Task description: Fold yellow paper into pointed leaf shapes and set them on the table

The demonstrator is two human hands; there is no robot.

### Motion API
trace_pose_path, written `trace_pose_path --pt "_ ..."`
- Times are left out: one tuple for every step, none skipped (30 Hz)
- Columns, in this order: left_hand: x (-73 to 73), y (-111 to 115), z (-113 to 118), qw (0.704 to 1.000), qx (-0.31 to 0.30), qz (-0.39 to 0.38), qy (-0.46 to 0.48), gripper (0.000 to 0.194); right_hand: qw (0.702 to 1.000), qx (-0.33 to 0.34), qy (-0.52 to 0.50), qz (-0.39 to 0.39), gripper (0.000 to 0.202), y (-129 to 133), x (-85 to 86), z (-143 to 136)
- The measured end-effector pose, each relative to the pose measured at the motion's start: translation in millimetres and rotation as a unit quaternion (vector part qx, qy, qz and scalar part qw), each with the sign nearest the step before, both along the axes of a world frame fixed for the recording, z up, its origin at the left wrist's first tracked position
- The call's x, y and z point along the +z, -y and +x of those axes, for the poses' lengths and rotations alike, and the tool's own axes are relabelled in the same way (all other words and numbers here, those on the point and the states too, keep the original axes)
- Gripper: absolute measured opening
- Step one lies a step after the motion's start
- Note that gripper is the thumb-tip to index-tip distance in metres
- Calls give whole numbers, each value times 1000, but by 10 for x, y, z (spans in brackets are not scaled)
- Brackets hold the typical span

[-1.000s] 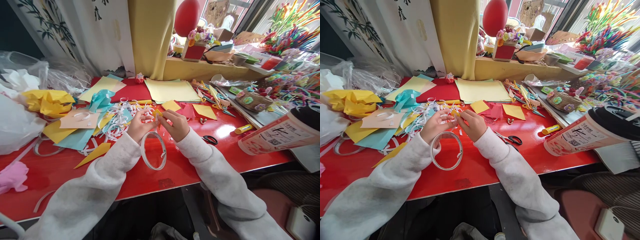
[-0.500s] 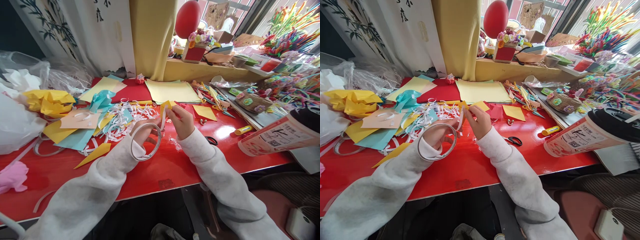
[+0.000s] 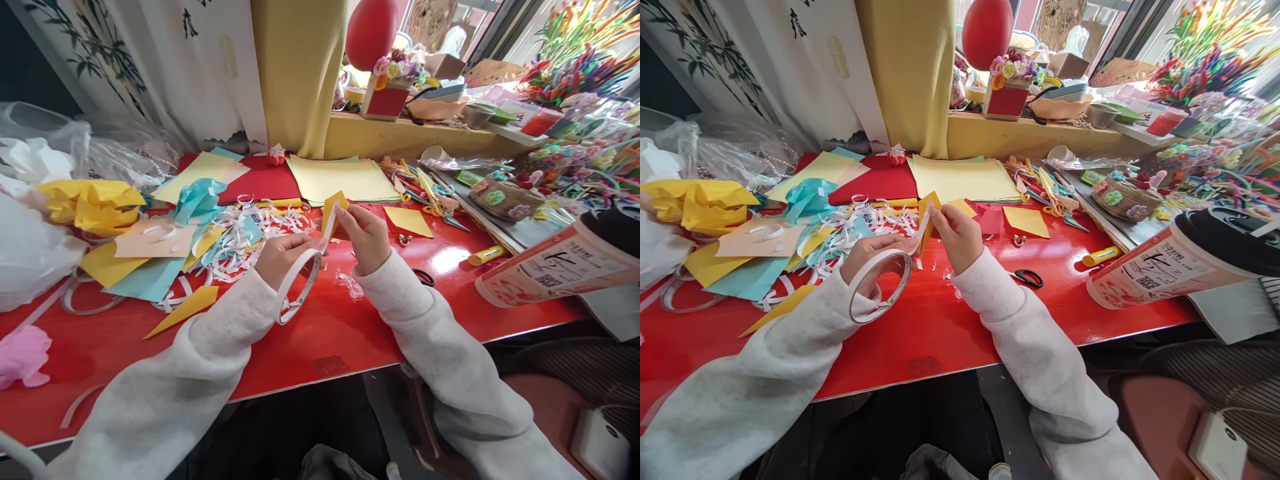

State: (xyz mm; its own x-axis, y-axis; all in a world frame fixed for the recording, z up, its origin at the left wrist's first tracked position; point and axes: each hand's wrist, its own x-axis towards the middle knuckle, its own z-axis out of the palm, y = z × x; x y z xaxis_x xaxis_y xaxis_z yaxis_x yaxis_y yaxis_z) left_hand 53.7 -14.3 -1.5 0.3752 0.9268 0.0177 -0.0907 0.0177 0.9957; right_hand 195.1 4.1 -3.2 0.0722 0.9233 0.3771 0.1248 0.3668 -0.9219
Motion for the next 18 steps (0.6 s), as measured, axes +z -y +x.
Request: trace_pose_path --pt "-6 1 4 1000 3 7 -3 22 1000 2 3 1 26 5 7 -1" --pt "-11 1 8 1000 7 9 -5 21 1000 6 5 0 26 11 16 -2" --pt "-17 0 12 1000 9 7 -7 20 1000 11 2 -3 26 19 25 -4" --pt "-22 -1 16 1000 10 5 -9 20 1000 17 -6 -8 26 27 35 -7" --pt "-26 -2 19 1000 11 3 -12 21 999 22 -17 -15 26 36 46 -9" --pt "-29 -4 22 1000 12 1 -14 21 999 27 -32 -21 25 45 56 -12" --pt "-31 -5 23 1000 12 0 -16 21 998 32 -45 -27 25 52 65 -14" --pt "-32 -6 25 1000 13 0 -18 22 997 35 -55 -31 25 59 73 -15" --pt "-32 -6 26 1000 16 -2 -19 22 997 38 -61 -34 25 65 79 -15" --pt "-32 -6 26 1000 18 -3 -21 23 996 40 -65 -36 25 70 84 -15" --pt "-32 -6 27 1000 18 -7 -22 23 996 42 -67 -39 25 75 88 -15" --pt "-32 -7 27 999 18 -12 -24 23 996 42 -67 -43 26 79 91 -14" --pt "-32 -7 28 999 17 -19 -26 23 996 43 -68 -46 27 84 93 -14" --pt "-31 -7 28 999 16 -27 -28 23 996 43 -69 -49 28 88 96 -14" --pt "-30 -8 29 999 15 -35 -31 23 995 44 -70 -51 29 93 98 -14" --pt "-27 -9 30 998 14 -41 -34 23 995 45 -71 -53 30 98 100 -14" --pt "-24 -9 30 998 14 -45 -38 23 995 48 -72 -55 31 103 103 -14" --pt "-21 -9 31 998 15 -47 -42 24 994 51 -73 -56 31 108 106 -14"
